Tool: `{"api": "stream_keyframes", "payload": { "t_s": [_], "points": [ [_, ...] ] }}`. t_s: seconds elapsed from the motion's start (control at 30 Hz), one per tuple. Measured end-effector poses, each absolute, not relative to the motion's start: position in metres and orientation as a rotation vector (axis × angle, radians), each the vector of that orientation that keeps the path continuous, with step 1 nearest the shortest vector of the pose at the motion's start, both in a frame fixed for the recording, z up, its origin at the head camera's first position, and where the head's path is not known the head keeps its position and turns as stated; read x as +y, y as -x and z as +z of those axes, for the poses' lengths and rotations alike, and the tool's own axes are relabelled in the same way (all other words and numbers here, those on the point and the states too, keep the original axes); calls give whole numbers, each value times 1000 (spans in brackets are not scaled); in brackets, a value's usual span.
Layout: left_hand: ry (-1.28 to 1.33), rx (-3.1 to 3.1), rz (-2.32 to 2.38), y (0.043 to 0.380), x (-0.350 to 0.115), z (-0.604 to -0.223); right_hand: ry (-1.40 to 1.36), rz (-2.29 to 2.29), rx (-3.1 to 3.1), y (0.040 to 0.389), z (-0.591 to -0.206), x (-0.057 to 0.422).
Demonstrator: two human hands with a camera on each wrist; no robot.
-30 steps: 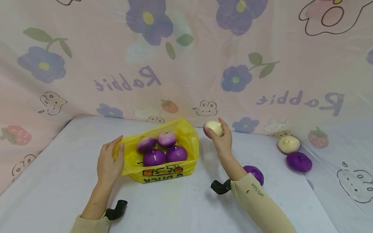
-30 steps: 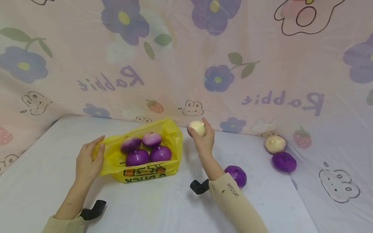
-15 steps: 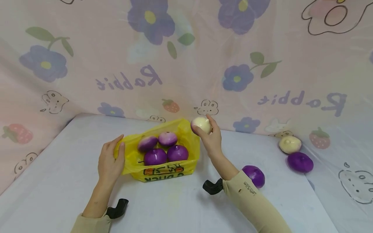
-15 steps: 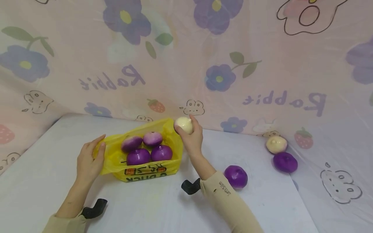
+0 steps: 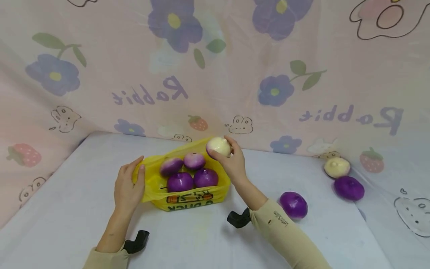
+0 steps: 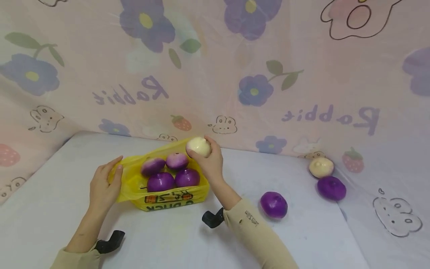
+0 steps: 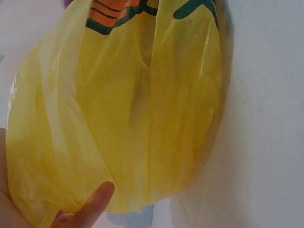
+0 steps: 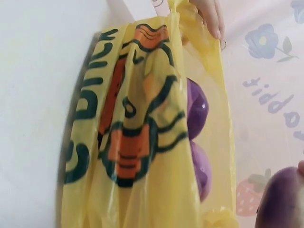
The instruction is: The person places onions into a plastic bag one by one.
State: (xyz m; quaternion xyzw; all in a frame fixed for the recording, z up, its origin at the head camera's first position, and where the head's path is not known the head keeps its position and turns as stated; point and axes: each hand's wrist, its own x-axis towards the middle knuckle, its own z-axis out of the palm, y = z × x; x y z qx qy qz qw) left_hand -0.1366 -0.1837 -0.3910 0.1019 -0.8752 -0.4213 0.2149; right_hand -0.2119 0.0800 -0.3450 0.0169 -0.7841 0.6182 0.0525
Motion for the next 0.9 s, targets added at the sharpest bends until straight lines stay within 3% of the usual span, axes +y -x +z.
{"api": "stream_keyframes", "payload": {
  "t_s": [0.9],
  "points": [
    [-248,-2400,-1147,138,-182,-390,-428,1830,-2640,195,-353,29]
  ]
}}
